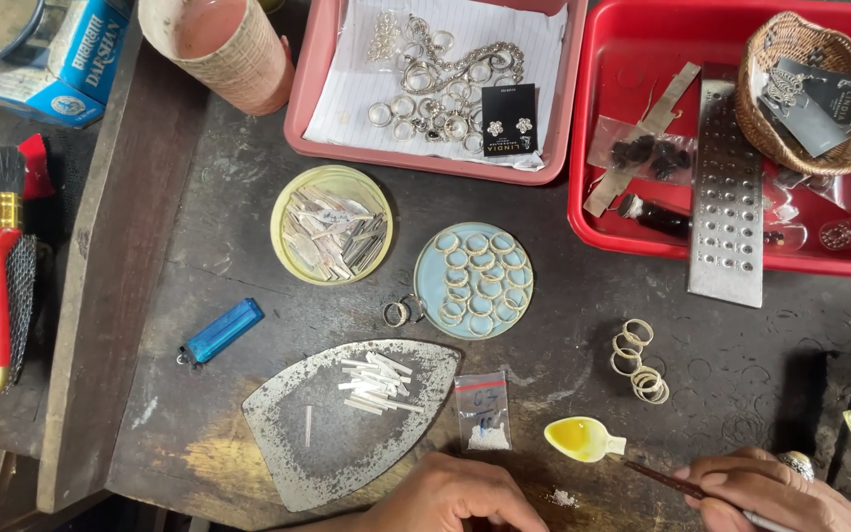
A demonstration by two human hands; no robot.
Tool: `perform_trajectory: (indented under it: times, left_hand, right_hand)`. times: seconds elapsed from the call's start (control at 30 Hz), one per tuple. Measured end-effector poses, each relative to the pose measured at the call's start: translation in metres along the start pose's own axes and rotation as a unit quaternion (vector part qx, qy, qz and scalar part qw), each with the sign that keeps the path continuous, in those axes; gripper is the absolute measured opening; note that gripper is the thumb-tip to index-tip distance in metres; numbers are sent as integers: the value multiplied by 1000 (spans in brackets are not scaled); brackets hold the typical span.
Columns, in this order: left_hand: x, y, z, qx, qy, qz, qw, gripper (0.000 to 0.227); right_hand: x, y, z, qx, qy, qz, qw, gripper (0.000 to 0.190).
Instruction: Applying resin to a small jewelry component using a precision applicator tool at a workshop bench.
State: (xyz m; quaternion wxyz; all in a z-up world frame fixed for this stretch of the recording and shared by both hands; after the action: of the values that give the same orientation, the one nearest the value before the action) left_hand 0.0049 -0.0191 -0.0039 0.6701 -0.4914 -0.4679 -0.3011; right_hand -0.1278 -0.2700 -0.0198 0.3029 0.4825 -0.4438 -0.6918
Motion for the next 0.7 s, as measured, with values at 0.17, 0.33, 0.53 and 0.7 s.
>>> perform_trajectory:
  times: [0.17, 0.33, 0.53, 0.7]
  left_hand:
    - [2, -1, 0, 6, 5, 12, 1000, 11]
    - [4, -1, 0, 1, 6, -3, 1000, 11]
    - [6, -3, 0, 12, 14, 2, 1000, 10]
    - [4, -3, 0, 4, 10, -5, 1000, 9]
  right_hand:
    - [-8, 6, 1, 4, -36, -21, 999, 11]
    - [-11, 8, -2, -5, -23, -13, 1000, 14]
    - [-47, 26, -3, 47, -9, -60, 997, 11]
    - [-37, 23, -2, 28, -10, -39, 999, 14]
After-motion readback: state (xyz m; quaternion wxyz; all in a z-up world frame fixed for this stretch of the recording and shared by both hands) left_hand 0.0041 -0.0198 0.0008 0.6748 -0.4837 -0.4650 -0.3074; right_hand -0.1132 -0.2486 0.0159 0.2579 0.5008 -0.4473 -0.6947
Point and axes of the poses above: each hand's wrist, its own z-axis away from the middle knuckle, its own y-axis out of the back of the hand, x = y × z, the point moved 2 cm from there along -z, towards the middle knuckle, and after that the axes turned 14 degrees about z, right-handed, at the moved point
